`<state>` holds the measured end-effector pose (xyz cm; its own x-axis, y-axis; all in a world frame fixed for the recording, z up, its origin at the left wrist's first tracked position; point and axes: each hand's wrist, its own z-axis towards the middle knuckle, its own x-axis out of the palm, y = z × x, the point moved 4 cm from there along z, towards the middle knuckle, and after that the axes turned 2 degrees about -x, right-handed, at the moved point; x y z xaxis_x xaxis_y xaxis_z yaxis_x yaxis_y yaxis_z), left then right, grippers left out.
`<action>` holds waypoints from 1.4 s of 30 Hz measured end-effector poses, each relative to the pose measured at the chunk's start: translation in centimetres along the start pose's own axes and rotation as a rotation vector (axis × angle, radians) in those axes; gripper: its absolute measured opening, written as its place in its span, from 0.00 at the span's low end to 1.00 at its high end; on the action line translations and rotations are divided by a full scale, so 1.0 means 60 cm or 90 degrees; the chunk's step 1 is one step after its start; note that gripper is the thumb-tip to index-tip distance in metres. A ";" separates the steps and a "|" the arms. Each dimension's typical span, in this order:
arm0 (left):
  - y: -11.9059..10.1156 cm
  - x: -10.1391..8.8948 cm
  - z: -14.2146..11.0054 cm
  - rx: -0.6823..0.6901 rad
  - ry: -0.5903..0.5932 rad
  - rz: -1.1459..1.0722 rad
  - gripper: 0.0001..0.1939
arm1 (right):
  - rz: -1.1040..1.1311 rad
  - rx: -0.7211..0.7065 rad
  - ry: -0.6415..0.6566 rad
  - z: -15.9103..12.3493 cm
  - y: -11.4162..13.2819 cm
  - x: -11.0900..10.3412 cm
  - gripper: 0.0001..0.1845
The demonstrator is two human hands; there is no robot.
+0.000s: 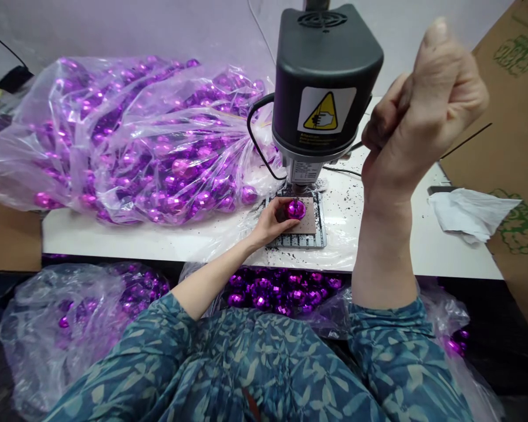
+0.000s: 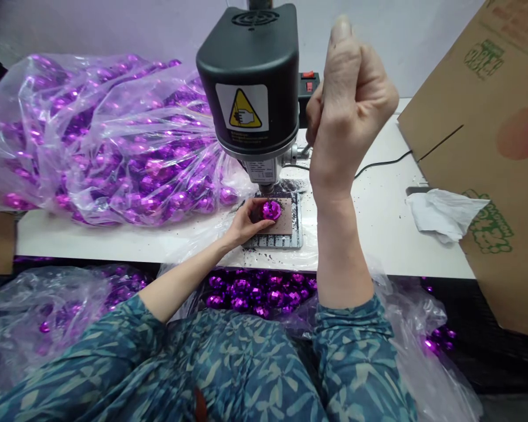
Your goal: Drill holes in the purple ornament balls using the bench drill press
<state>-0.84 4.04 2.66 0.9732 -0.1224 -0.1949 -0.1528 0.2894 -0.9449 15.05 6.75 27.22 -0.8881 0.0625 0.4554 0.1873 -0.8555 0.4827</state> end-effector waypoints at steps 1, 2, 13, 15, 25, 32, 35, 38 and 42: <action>-0.001 -0.001 0.000 0.005 0.000 0.007 0.30 | -0.010 -0.021 0.002 -0.008 0.004 -0.004 0.25; -0.001 -0.001 0.000 0.010 -0.001 0.012 0.30 | -0.017 -0.038 0.003 -0.017 0.009 -0.007 0.25; 0.002 -0.001 -0.001 0.035 -0.022 0.034 0.30 | -0.107 -0.113 -0.016 -0.091 0.028 -0.040 0.30; 0.003 -0.001 -0.001 0.030 -0.026 0.038 0.30 | -0.095 -0.135 -0.013 -0.097 0.022 -0.045 0.30; -0.001 -0.004 -0.003 0.060 -0.026 0.066 0.30 | -0.037 -0.293 0.024 -0.121 -0.004 -0.072 0.27; 0.003 -0.004 -0.002 0.040 -0.038 0.065 0.31 | -0.059 -0.368 0.046 -0.136 -0.014 -0.081 0.27; 0.004 -0.002 -0.002 0.040 -0.034 0.056 0.31 | -0.035 -0.326 0.054 -0.119 0.004 -0.065 0.27; 0.002 0.001 0.000 0.030 -0.032 0.047 0.30 | -0.070 -0.205 0.013 -0.075 0.017 -0.041 0.29; -0.016 -0.006 -0.007 0.021 -0.086 0.086 0.27 | -0.053 -0.090 0.024 -0.017 0.013 -0.006 0.29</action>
<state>-1.11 3.42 3.55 0.9589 0.0467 -0.2797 -0.2794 0.3261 -0.9031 15.10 5.52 26.67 -0.9135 0.1186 0.3891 0.0543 -0.9124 0.4057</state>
